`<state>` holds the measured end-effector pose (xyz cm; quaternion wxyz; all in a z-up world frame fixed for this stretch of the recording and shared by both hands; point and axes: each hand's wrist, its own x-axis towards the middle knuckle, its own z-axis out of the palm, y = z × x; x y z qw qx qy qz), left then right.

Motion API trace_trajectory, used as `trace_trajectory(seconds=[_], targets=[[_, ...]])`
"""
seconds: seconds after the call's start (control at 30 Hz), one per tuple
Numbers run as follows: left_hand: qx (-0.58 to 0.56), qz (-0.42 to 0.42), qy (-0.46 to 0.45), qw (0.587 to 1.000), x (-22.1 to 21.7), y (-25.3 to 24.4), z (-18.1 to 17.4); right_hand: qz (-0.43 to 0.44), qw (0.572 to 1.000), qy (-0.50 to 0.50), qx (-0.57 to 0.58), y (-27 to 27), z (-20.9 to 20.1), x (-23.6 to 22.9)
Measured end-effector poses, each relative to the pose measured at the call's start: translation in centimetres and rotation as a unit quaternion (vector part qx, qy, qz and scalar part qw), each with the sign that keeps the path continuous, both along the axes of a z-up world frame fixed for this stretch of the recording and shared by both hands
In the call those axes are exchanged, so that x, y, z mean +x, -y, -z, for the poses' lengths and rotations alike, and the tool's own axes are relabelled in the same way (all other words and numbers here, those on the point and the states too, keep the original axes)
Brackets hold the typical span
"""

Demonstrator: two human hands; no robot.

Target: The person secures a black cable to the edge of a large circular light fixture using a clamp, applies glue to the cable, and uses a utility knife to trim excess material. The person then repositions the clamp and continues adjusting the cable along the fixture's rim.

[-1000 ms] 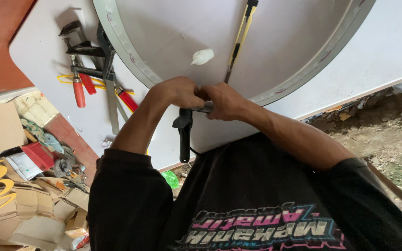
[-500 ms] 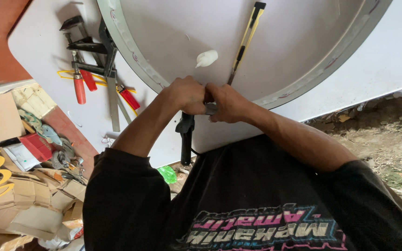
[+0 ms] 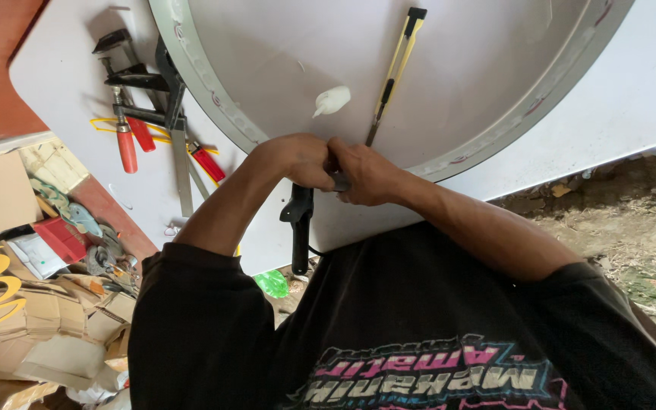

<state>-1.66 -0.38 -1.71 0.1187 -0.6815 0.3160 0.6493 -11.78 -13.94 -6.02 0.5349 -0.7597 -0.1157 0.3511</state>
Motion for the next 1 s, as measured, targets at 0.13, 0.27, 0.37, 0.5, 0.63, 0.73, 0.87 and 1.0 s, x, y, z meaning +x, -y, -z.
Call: trace_trajectory(seconds=[0.13, 0.27, 0.37, 0.5, 0.63, 0.73, 0.87, 1.0], targets=[[0.003, -0.017, 0.002, 1.0, 0.5, 0.5, -2.3, -0.005, 1.0, 0.018, -0.018, -0.4, 0.4, -0.2], [0.014, -0.079, 0.004, 0.997, 0.5, 0.0, -2.4, -0.002, 1.0, 0.002, -0.006, -0.4, 0.1, -0.2], [0.018, -0.081, 0.009, 0.997, 0.4, -0.3, -2.2, 0.002, 1.0, -0.007, -0.002, -0.3, -0.4, 0.0], [0.026, -0.047, 0.015, 0.998, 0.4, 0.6, -3.3, 0.007, 1.0, -0.023, 0.008, 0.2, -1.6, 0.2], [0.016, -0.066, 0.012, 0.998, 0.7, 0.4, -2.1, 0.007, 1.0, -0.009, 0.009, 0.0, -1.2, 0.2], [0.019, -0.067, -0.004, 0.998, 1.1, 0.0, -1.4, 0.012, 1.0, -0.015, 0.012, 0.0, -1.4, 0.1], [0.008, -0.057, 0.006, 0.998, 0.8, -0.3, -1.1, 0.02, 0.999, -0.021, 0.021, 0.2, -1.7, 0.1], [-0.02, -0.036, 0.015, 0.999, 0.3, -0.9, 0.3, 0.011, 0.999, -0.03, -0.001, 0.2, -1.9, 0.4]])
